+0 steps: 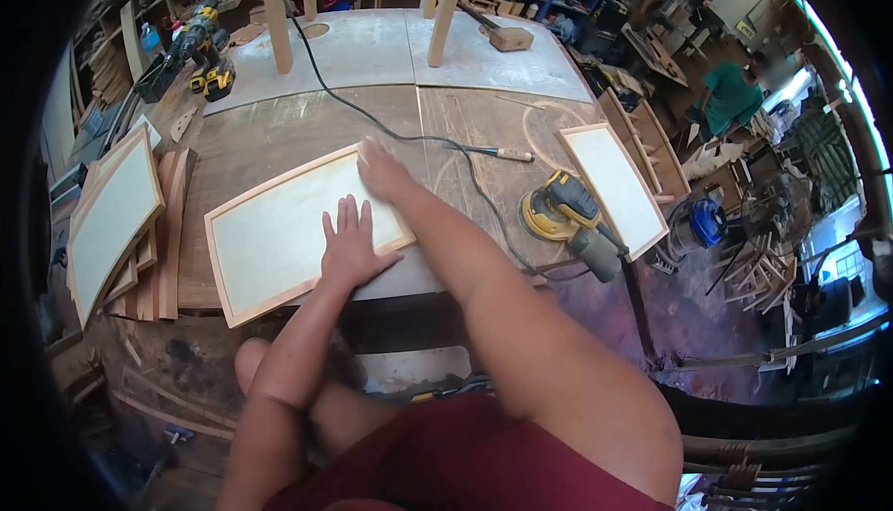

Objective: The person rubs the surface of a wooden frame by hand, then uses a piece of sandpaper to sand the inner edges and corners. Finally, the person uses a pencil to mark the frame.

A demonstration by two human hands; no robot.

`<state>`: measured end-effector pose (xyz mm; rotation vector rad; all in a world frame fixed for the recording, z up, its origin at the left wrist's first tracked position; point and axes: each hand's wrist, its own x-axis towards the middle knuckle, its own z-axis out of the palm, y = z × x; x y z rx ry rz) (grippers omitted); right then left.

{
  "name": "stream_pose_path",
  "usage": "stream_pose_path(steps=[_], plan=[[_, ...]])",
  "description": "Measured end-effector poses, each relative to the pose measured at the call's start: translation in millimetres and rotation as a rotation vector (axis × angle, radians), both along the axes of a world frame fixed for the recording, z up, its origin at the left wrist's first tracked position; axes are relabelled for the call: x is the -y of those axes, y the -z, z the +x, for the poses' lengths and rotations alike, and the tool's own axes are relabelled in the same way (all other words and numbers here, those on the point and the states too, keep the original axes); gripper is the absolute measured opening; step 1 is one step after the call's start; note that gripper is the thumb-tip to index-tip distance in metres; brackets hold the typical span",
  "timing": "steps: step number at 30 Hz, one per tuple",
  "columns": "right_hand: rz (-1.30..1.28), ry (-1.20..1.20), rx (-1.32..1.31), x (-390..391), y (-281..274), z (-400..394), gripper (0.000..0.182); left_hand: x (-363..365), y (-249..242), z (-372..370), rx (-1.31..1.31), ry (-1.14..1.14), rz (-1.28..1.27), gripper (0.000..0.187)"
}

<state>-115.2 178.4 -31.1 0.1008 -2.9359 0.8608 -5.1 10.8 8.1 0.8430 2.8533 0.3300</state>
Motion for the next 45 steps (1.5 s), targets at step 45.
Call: stream_pose_path(steps=[45], plan=[[-0.023,0.089,-0.257,4.7,6.0,202.6,0.062,19.9,18.6,-28.3,0.119,0.317,0.263,0.079]])
